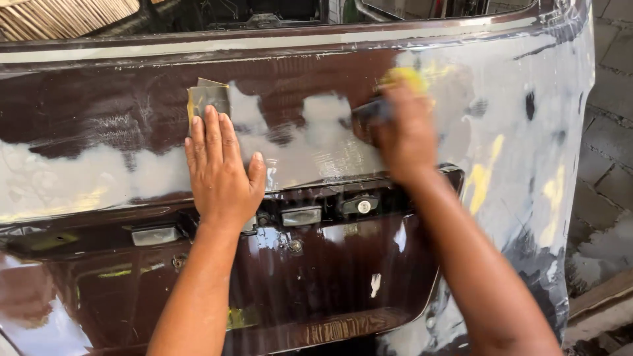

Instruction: The person sands the surface of a brown car bumper using a sanding block and a yellow sponge. They wipe the surface with a cloth and dip the sponge into a bucket of water before continuing to sand the bumper.

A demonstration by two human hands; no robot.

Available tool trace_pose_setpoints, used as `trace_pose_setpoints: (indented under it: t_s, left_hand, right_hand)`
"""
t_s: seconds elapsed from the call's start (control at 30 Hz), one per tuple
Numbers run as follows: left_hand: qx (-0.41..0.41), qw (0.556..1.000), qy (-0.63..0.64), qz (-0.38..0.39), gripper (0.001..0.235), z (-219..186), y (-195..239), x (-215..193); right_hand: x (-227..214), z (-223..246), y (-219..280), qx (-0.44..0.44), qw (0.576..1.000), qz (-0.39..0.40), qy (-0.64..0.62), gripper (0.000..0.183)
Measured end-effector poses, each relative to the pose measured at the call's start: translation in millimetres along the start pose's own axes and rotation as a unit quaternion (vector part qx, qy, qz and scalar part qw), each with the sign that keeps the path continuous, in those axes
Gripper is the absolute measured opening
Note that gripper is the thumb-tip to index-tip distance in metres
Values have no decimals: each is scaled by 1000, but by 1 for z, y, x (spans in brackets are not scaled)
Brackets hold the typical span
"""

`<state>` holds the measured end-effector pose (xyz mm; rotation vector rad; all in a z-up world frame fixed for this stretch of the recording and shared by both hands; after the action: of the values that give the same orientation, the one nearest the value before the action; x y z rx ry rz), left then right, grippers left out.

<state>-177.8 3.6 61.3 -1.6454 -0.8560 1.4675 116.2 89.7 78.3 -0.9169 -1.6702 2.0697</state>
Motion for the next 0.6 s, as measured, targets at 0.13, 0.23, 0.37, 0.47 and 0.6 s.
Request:
trace_pose_setpoints:
  t_s: [0.13,0.23,0.37,0.47,0.6]
  left_hand:
    - [-48,998,-17,-26,79,-63,-10,26]
    - [59,993,89,54,89,-172,-6,59]
    - [175,975,83,109,84,-185,-5,75]
    - [23,997,18,66,80,-75,-35,46]
    - [-60,997,-16,-54,107,-81,-42,52]
  right_hand:
    - [-46,-80,14,79,991,-99,42,42]
    - [-47,-84,10,66,987,-116,85,44]
    - [-59,-98,11,67,990,-98,71,42]
    - [-59,-111,9,66,991,-99,64,43]
    - [-60,-108,4,49,992,-93,64,44]
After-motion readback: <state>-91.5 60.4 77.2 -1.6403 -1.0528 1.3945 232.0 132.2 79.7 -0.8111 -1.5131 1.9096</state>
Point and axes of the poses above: each hand's wrist, its own y-axis away from the middle knuckle, its own x-axis out of the palm, z = x × y, the point moved 7 cm from there along -y, towards the middle knuckle, and after that the axes turned 1 degree about -z, right-handed, at the moved point
